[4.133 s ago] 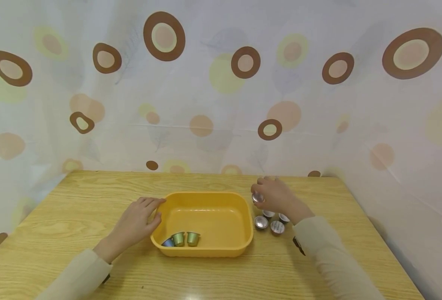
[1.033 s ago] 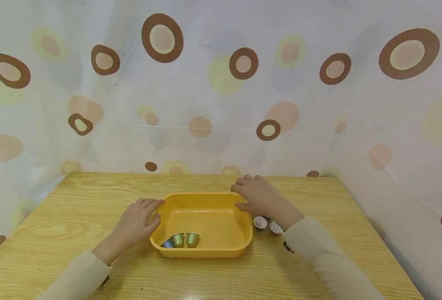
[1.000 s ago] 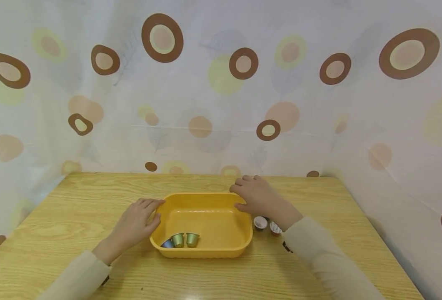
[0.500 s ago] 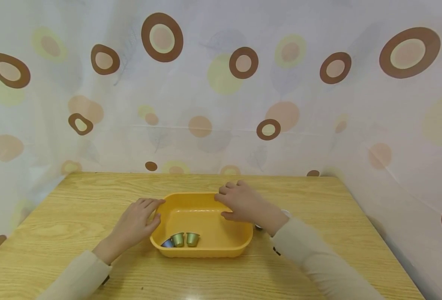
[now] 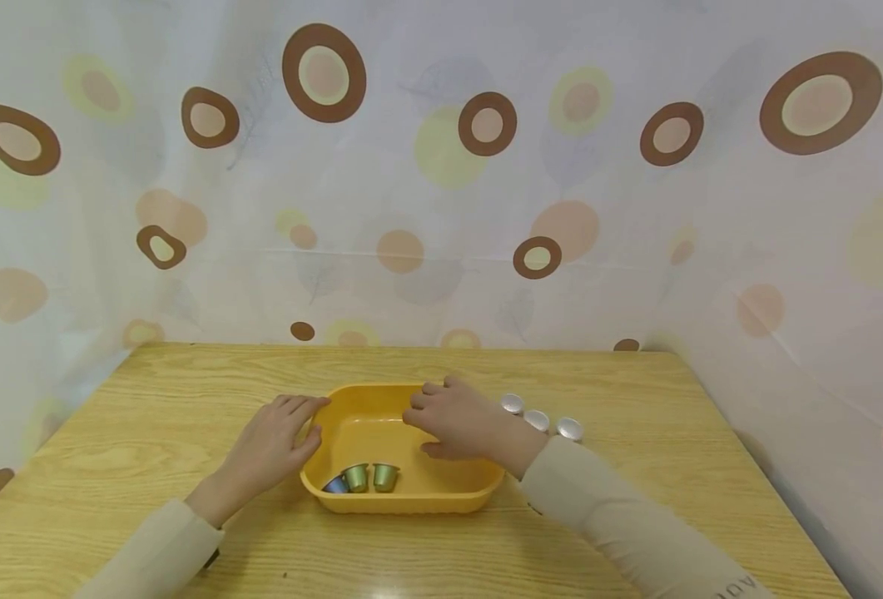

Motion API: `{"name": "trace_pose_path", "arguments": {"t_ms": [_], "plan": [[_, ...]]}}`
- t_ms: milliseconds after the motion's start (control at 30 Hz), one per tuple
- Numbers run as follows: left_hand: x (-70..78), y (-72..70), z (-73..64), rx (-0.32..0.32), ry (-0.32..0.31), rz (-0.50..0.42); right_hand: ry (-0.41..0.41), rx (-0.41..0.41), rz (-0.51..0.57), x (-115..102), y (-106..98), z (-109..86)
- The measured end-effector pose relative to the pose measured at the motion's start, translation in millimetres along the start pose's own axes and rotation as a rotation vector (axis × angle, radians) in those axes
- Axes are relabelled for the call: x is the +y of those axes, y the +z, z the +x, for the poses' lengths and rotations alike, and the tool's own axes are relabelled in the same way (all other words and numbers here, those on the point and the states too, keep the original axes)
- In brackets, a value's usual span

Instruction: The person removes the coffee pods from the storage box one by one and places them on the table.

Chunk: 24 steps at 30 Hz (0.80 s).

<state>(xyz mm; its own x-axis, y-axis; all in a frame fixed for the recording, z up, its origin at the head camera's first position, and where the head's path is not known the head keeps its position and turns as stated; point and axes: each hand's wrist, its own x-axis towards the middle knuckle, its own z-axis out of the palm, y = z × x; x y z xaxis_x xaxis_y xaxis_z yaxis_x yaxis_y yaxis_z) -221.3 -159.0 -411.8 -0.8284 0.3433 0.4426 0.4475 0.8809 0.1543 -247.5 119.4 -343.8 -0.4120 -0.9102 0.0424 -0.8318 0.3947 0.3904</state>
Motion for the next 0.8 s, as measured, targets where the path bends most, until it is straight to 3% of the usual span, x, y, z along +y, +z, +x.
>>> {"name": "trace_pose_path", "arguments": {"t_ms": [800], "plan": [[0.7, -0.5, 0.2, -0.004, -0.008, 0.012, -0.129, -0.095, -0.033, -27.8, 7.3, 21.7]]}}
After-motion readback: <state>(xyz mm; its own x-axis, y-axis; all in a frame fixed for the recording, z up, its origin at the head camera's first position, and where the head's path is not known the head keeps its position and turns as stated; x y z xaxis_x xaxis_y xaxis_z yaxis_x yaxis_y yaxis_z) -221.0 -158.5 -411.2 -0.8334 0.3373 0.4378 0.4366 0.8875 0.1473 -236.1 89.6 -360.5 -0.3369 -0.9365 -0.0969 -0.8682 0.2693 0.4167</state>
